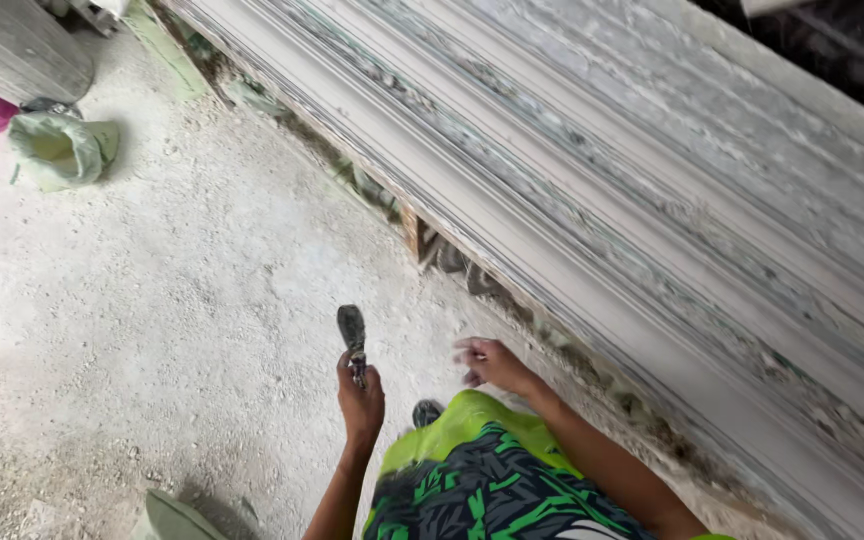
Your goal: The person uses a small scraper to remove dried plaster residue from the grooves of decorative cornice moldings laid on a work surface, working along the lengths of the pieces and brushing debris away by hand as they go.
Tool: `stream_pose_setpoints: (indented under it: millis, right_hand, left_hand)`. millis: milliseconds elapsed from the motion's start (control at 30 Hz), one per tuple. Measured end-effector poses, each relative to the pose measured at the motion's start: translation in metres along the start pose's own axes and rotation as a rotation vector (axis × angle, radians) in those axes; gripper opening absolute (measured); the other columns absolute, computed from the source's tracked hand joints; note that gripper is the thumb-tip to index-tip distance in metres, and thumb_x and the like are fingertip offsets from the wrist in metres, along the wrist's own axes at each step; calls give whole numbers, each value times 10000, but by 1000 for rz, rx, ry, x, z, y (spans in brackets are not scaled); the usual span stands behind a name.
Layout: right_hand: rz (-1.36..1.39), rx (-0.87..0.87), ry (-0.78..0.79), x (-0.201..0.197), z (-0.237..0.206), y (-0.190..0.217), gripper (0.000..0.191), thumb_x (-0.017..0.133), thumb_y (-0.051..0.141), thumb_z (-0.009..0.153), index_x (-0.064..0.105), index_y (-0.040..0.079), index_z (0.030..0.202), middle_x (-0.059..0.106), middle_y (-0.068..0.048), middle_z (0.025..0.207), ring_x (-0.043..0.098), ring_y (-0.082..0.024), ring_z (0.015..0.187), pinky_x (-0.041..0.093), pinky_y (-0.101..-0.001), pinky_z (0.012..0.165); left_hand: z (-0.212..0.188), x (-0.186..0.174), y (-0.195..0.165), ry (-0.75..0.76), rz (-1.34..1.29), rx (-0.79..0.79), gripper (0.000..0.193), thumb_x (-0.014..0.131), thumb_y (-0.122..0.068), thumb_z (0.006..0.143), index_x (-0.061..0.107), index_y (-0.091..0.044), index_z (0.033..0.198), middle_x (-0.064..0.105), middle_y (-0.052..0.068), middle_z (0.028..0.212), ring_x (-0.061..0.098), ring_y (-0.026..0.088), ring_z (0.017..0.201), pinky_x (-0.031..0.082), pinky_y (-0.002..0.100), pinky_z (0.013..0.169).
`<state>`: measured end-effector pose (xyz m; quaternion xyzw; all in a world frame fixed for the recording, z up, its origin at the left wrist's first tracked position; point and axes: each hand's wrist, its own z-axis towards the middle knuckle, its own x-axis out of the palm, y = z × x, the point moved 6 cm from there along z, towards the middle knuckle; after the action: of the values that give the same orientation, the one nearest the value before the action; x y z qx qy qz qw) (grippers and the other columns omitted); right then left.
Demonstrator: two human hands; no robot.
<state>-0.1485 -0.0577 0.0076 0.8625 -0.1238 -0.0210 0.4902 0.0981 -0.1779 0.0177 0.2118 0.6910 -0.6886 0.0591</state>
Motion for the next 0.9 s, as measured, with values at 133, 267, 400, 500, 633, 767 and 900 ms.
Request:
stream_pose_setpoints:
  millis: [133,267,400,500,633,767,900]
  right_hand:
    - [-211,61,123,43,59,44,280,601,192,982,666,-6,1169,725,-73,894,703,-161,646,586,-302,569]
    - [-231,-28,185,65,134,73,273,602,184,1012,690,-10,1184,728,-94,899,704,-157,722,596,-305,663]
    - [-146,-118,173,68,222,103,247,589,188,1023,683,-22,1112,737,-61,903,709,-151,811,613,-309,753]
    - [-175,-134,206,69,287,142,227,564,210,1024,638,-1,1063,722,-48,913,736,-143,853,614,-314,807]
    - [-270,-175,236,69,367,205,303,497,265,1069,620,-6,1014,727,-93,872,720,-145,827,578,-321,814]
    - [-312,-248,176,54,424,272,349,516,274,1077,665,-22,967,744,-79,881,710,-135,850,561,-307,832]
    - [-319,-301,69,25,483,336,294,559,237,1046,709,-11,998,766,-82,885,711,-152,841,572,-323,810]
  left_hand:
    - [51,-12,7,30,-317,-277,463,554,-152,990,415,-44,1418,580,87,788,557,151,564,461,298,457]
    - [107,0,5,55,-391,-318,358,543,-199,1017,449,-37,1321,616,74,924,611,135,581,490,277,449]
    - [202,11,-1,129,-364,-274,346,549,-221,1022,454,-30,1294,651,104,995,665,153,617,542,287,481]
    - [289,8,-18,157,-321,-146,332,566,-184,1016,465,9,1267,631,152,966,713,197,645,570,317,507]
    - [392,-1,-40,120,-219,-212,306,568,-177,1012,467,18,1225,681,159,959,756,218,677,610,327,557]
    - [472,7,-69,187,-260,-232,292,563,-163,998,470,21,1203,701,167,940,760,222,692,610,334,555]
    - [554,38,-80,281,-333,-328,285,568,-157,1001,479,54,1170,707,180,951,747,231,681,597,352,548]
